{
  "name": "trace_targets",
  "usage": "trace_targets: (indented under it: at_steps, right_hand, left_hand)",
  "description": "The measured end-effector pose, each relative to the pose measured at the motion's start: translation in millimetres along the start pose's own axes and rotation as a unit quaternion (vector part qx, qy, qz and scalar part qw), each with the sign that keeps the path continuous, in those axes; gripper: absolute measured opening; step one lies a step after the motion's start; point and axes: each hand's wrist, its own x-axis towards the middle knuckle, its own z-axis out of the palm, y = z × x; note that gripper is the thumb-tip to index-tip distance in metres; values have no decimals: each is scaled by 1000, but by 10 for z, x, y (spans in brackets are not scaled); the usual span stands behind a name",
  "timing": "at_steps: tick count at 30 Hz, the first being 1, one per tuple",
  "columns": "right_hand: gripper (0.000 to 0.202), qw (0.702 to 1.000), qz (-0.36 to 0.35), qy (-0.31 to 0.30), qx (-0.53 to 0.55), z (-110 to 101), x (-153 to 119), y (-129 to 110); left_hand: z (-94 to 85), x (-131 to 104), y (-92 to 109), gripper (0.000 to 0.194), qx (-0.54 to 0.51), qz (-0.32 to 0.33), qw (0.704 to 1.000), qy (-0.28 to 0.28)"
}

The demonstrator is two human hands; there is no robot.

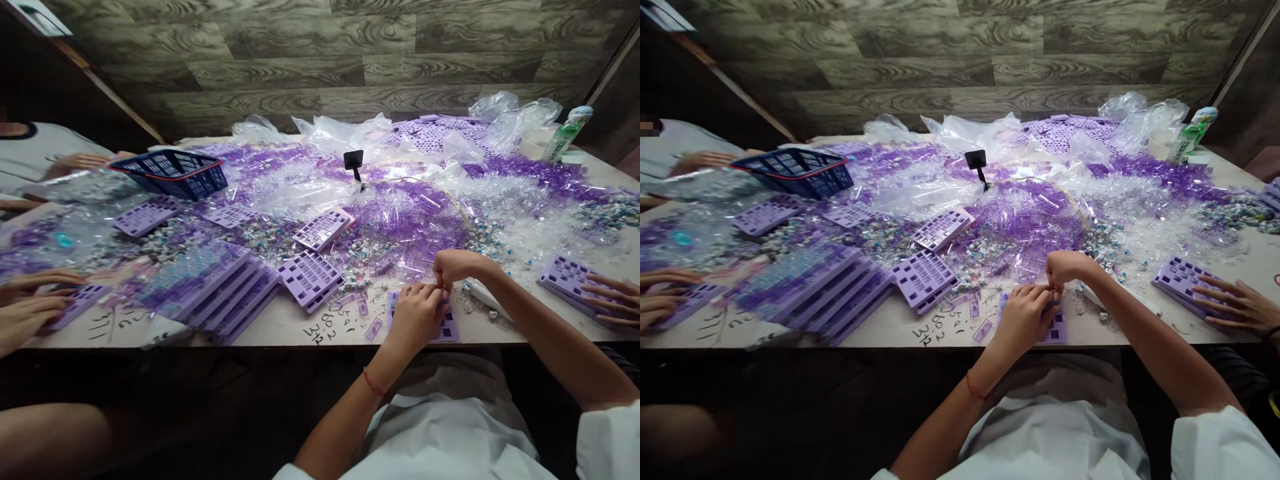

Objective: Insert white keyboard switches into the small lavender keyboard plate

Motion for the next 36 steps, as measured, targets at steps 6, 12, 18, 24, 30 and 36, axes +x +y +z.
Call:
trace_targets:
  at_steps: [6,12,18,24,30,36]
  right_hand:
    - [16,998,26,-18,-54,-42,100,-149]
    - [17,996,41,-3,-82,15,49,-203]
    - [21,993,53,37,-97,89,0,-257]
    - [21,989,88,87,-82,167,-175,-238]
    - [14,954,26,296,-41,641,-578,-67]
    - [39,886,-78,457,-7,1351,-740,-72]
  left_hand:
    - [7,-14,10,14,15,20,1000,-9]
    - [17,-32,55,19,15,8,1000,-8]
    - [46,-45,99,17,35,6,999,-21]
    - [57,-53,88,20,15,6,1000,-8]
    - [50,-38,26,21,-56,-6,998,40]
    - [-237,-122,33,19,-170,3,967,188]
